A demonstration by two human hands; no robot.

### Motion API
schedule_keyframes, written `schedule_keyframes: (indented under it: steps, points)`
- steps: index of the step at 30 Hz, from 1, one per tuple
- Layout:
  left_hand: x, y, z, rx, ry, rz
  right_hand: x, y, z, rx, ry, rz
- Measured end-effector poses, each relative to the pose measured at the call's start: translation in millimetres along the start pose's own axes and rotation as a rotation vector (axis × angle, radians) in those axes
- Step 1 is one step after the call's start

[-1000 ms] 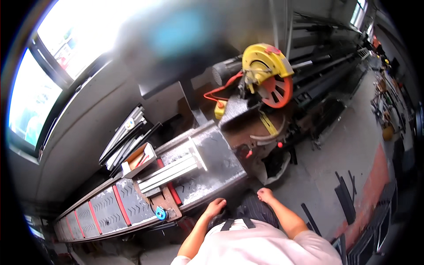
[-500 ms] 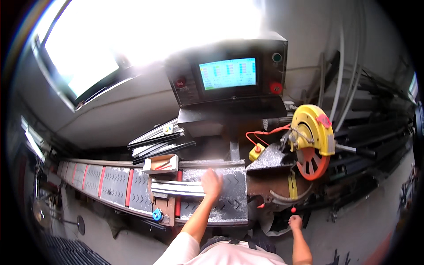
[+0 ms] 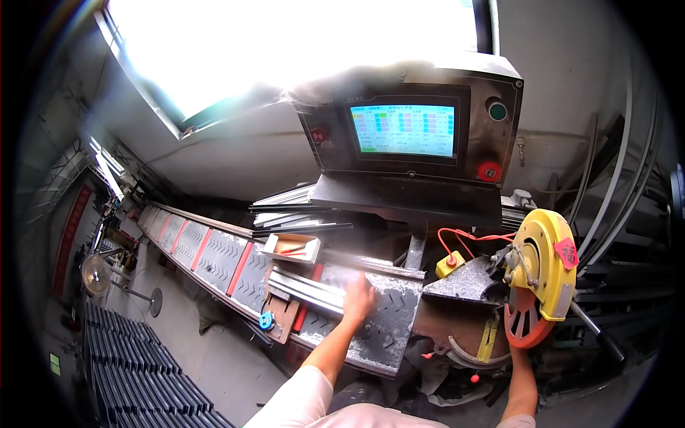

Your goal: The person operates a digital control screen, cuts metal profiles using a saw, and fits the cut profiles into window frames by hand.

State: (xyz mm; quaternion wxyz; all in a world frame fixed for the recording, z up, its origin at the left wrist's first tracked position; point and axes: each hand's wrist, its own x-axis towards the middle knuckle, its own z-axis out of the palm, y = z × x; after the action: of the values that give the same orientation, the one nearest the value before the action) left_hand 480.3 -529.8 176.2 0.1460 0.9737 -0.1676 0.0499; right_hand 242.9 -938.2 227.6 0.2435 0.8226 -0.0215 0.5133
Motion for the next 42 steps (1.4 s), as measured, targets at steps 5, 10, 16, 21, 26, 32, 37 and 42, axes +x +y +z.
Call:
schedule_keyframes:
  steps: [5,10,16,21,26,32,37,42]
  points:
    - [-1.2,-6.4,2.2,0.039,-0.012,0.002,-17.0,-5.5,7.9,0.020,0.045,0.039]
    - [-2.0,-19.8,17.1,0.127,0.105,0.140,-48.6,-14.0,12.9,0.028,-0.068,0.116]
    - [0.6,6.1,-11.3,-0.025,0.016,-0.045,-121.8,-29.6,16.0,0.014,-0.382,0.401]
    - [1.8,1.9,-12.7,-0.067,-0.025,-0.099,-159.4,-58.1,38.3,0.000,-0.626,0.647]
    - [3.1,3.8,-12.4,-0.085,-0.001,-0.076,-173.7,-79.7,44.4,-0.033,-0.773,0.763]
    - [2.4,6.1,-18.6,-0.071,0.032,-0.036,-164.5,-97.8,43.5,-0.031,-1.019,0.797]
    - [1.7,4.8,-16.4,-0.065,0.054,-0.041,-148.6,-99.3,35.2,-0.040,-1.105,0.771]
    - [0.5,1.4,-16.3,-0.056,0.033,-0.048,-115.1,-117.2,18.7,-0.089,-1.241,0.603]
